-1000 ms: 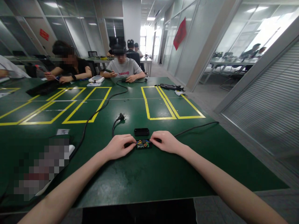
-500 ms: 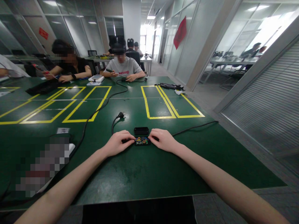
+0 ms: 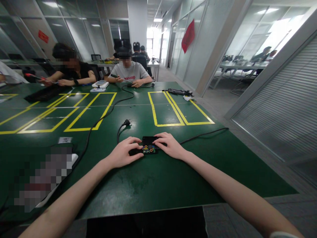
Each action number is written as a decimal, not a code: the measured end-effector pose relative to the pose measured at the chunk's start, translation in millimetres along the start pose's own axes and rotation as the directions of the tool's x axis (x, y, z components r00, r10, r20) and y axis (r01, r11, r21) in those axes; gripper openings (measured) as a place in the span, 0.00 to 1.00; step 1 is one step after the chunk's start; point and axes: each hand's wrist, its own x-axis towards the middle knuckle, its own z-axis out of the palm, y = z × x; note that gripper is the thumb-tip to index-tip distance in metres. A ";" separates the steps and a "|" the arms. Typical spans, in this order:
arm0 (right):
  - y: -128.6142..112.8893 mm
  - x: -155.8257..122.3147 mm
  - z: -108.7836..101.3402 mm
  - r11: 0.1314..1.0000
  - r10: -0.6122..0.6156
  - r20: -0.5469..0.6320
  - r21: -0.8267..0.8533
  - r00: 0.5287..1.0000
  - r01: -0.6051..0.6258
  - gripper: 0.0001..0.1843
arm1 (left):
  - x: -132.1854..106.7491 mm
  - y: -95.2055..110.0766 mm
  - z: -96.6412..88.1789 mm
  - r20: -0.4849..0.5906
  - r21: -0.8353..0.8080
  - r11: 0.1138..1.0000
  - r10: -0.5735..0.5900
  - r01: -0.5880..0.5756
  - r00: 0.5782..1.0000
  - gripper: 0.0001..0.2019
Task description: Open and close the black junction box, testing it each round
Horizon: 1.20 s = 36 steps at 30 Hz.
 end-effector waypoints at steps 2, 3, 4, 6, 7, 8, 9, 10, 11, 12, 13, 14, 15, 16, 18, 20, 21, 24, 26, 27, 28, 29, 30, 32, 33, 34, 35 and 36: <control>-0.4 0.3 -1.6 0.991 0.034 -0.051 0.133 0.998 -0.027 0.09 | -0.4 -2.0 4.2 -0.037 -0.017 1.000 -0.012 0.011 0.999 0.10; -1.9 0.4 -2.2 0.978 0.057 -0.069 0.202 0.996 -0.042 0.10 | -0.3 -2.7 6.4 -0.053 -0.024 1.000 -0.020 0.019 0.998 0.11; -4.2 0.4 -2.5 0.963 0.078 -0.080 0.265 0.994 -0.054 0.12 | -0.1 -3.2 8.5 -0.061 -0.031 0.999 -0.036 0.034 0.998 0.13; -9.9 0.5 -2.4 0.934 0.104 -0.091 0.352 0.990 -0.066 0.19 | 0.4 -3.6 11.2 -0.066 -0.049 0.996 -0.080 0.077 0.995 0.16; -12.9 0.5 -1.8 0.925 0.106 -0.099 0.375 0.989 -0.062 0.22 | 0.5 -3.5 11.8 -0.062 -0.064 0.993 -0.101 0.097 0.993 0.18; -15.5 0.6 -1.1 0.922 0.100 -0.107 0.384 0.989 -0.052 0.23 | 0.5 -3.2 11.9 -0.059 -0.082 0.991 -0.114 0.109 0.992 0.20; -17.6 0.7 -0.2 0.924 0.087 -0.114 0.382 0.990 -0.037 0.23 | 0.5 -2.9 11.7 -0.056 -0.098 0.989 -0.117 0.111 0.992 0.22; -19.1 0.8 0.7 0.930 0.072 -0.122 0.366 0.990 -0.022 0.21 | 0.6 -2.5 11.3 -0.055 -0.107 0.989 -0.110 0.103 0.992 0.25; -20.1 0.9 1.6 0.941 0.057 -0.132 0.340 0.990 -0.009 0.18 | 0.7 -2.0 10.7 -0.052 -0.108 0.990 -0.094 0.088 0.994 0.26; -20.5 0.9 2.2 0.952 0.045 -0.141 0.307 0.989 0.000 0.15 | 0.9 -1.5 10.1 -0.047 -0.100 0.993 -0.074 0.069 0.996 0.26; -20.7 0.8 2.5 0.961 0.036 -0.150 0.275 0.988 0.007 0.12 | 1.2 -1.0 9.5 -0.040 -0.088 0.995 -0.055 0.052 0.998 0.25; -20.8 0.5 2.3 0.968 0.025 -0.153 0.249 0.988 0.014 0.12 | 1.6 -0.5 9.0 -0.032 -0.074 0.997 -0.041 0.038 0.999 0.23; -20.8 0.1 1.6 0.972 0.005 -0.147 0.234 0.989 0.029 0.12 | 1.9 -0.1 8.4 -0.025 -0.065 0.997 -0.030 0.028 0.999 0.21; -21.0 -0.5 0.4 0.972 -0.024 -0.130 0.227 0.991 0.054 0.13 | 2.2 0.3 8.0 -0.020 -0.063 0.998 -0.023 0.022 1.000 0.20; -21.9 -2.0 -3.3 0.967 -0.105 -0.070 0.224 0.992 0.119 0.14 | 2.2 0.4 7.4 -0.016 -0.078 0.997 -0.011 0.010 1.000 0.19; -23.0 -3.6 -7.2 0.963 -0.174 -0.004 0.210 0.985 0.171 0.16 | 1.7 -0.1 7.6 -0.020 -0.102 0.995 0.006 -0.008 1.000 0.19; -23.4 -4.2 -8.7 0.962 -0.191 0.019 0.201 0.981 0.183 0.18 | 1.3 -0.6 8.0 -0.024 -0.111 0.994 0.014 -0.016 1.000 0.18; -22.7 -5.0 -9.7 0.968 -0.185 0.043 0.180 0.982 0.175 0.18 | 0.7 -2.2 9.8 -0.038 -0.112 0.994 0.012 -0.016 0.999 0.16; -21.2 -4.7 -8.3 0.973 -0.165 0.032 0.167 0.986 0.157 0.15 | 0.9 -3.1 10.9 -0.036 -0.108 0.994 0.007 -0.011 0.999 0.15; -20.4 -4.5 -7.5 0.975 -0.159 0.025 0.161 0.987 0.153 0.14 | 1.1 -3.4 11.2 -0.038 -0.108 0.994 0.007 -0.011 0.999 0.15; -19.9 -4.3 -7.0 0.976 -0.156 0.018 0.158 0.988 0.151 0.14 | 1.4 -3.6 11.4 -0.038 -0.110 0.994 0.009 -0.013 0.999 0.15; -19.5 -4.2 -6.8 0.976 -0.158 0.013 0.157 0.987 0.154 0.14 | 1.8 -3.7 11.5 -0.039 -0.112 0.994 0.012 -0.017 0.999 0.15; -19.5 -4.0 -6.9 0.975 -0.162 0.012 0.157 0.987 0.158 0.13 | 2.1 -3.6 11.6 -0.041 -0.115 0.993 0.016 -0.021 0.999 0.15; -20.2 -3.9 -7.9 0.973 -0.171 0.017 0.157 0.985 0.167 0.12 | 2.6 -3.0 11.6 -0.047 -0.115 0.993 0.020 -0.026 0.999 0.14; -20.9 -3.8 -8.6 0.973 -0.174 0.016 0.156 0.985 0.169 0.11 | 2.8 -2.5 11.7 -0.047 -0.113 0.993 0.019 -0.024 0.999 0.14; -21.7 -3.7 -9.3 0.973 -0.175 0.013 0.153 0.984 0.171 0.10 | 2.9 -1.8 11.7 -0.048 -0.109 0.994 0.015 -0.020 0.999 0.15; -22.5 -3.6 -10.0 0.974 -0.175 0.007 0.149 0.984 0.173 0.10 | 3.1 -1.0 11.7 -0.047 -0.103 0.995 0.010 -0.015 0.999 0.15; -23.3 -3.6 -10.5 0.974 -0.174 -0.001 0.145 0.985 0.172 0.09 | 3.1 -0.3 11.8 -0.044 -0.098 0.995 0.007 -0.011 0.999 0.15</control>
